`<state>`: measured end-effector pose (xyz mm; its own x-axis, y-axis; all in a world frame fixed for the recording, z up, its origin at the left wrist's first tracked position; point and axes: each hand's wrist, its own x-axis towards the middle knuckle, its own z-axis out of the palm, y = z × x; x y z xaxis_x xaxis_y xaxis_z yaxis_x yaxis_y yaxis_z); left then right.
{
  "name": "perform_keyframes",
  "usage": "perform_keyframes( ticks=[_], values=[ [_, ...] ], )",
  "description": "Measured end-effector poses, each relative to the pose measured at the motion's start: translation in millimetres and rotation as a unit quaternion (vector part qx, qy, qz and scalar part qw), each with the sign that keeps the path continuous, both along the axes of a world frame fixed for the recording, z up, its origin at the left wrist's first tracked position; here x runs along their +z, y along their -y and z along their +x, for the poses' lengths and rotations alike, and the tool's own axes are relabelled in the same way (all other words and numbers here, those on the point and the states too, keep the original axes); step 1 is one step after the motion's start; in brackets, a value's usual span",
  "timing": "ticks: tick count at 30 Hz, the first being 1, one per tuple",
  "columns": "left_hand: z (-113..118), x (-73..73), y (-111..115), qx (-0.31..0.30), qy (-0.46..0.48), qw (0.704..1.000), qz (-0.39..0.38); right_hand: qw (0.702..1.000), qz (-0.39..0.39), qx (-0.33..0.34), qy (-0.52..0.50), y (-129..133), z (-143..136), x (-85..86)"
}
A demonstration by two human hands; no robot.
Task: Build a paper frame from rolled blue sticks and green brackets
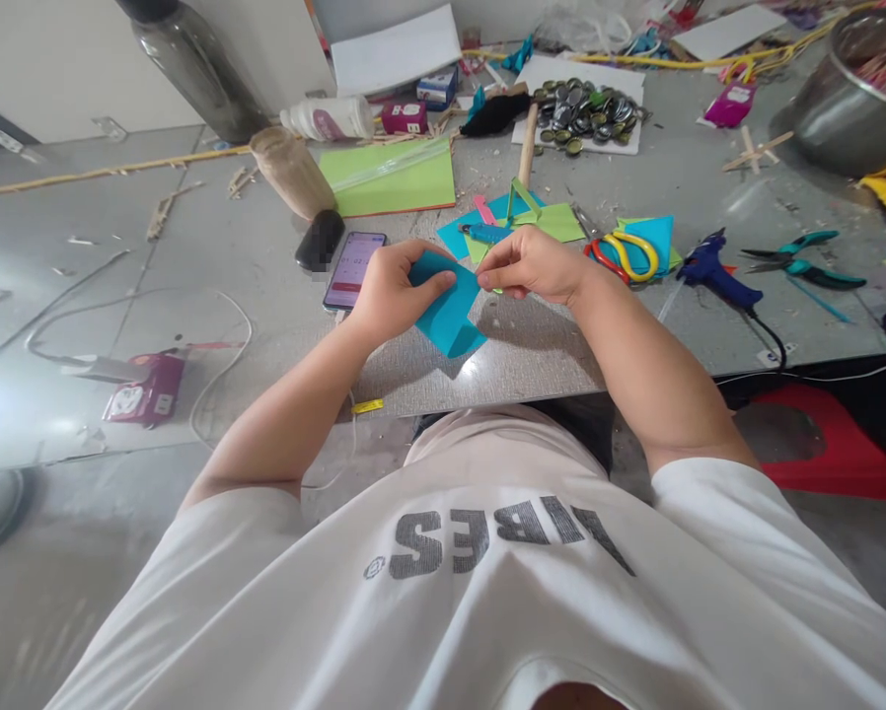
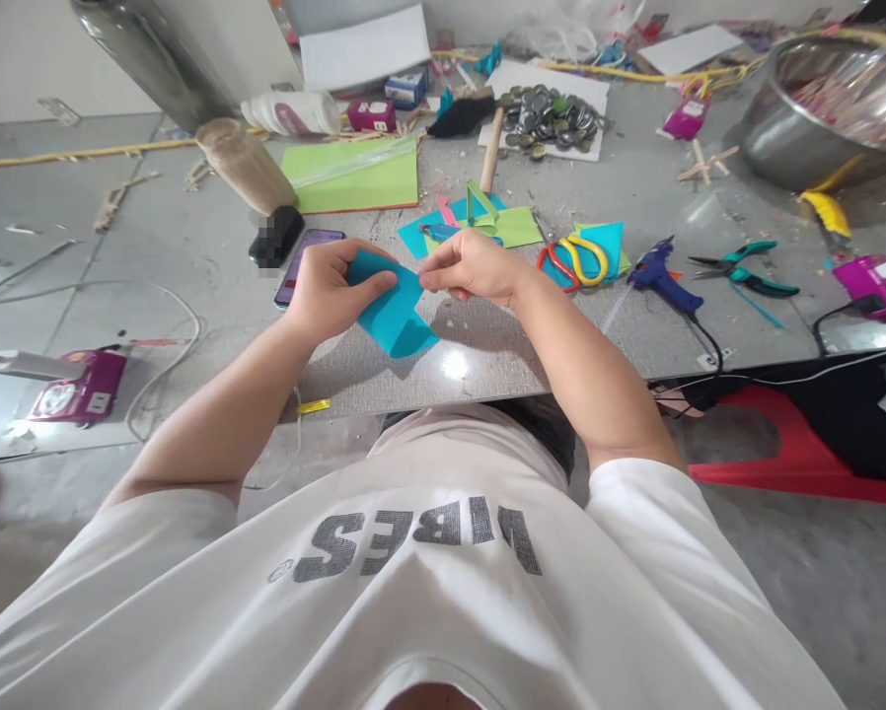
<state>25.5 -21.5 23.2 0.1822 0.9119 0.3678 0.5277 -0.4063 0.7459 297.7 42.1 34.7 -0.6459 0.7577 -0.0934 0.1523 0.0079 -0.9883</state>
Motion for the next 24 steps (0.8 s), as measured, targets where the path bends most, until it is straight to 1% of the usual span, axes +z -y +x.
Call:
perform_keyframes(
  ticks=[6,13,18,24],
  values=[
    [2.3,2.1,2.4,-0.008,0.002,1.000,-0.008,1.000,0.011,0.015,0.010,1.1,-3.1,-2.0],
    [2.8,6.0,3.5,-0.006,0.008,1.000,-0.008,0.996,0.062,0.035,0.045,6.0,-7.4,1.7],
    [2.3,7.6,2.2,0.004,0.010,1.000,-0.017,0.993,0.092,0.029,0.070,8.8,-9.9,4.3],
    [2.4,9.1,2.6,0.007,0.021,0.999,-0.032,0.991,0.122,0.025,0.048,7.0,-11.2,0.9]
  ],
)
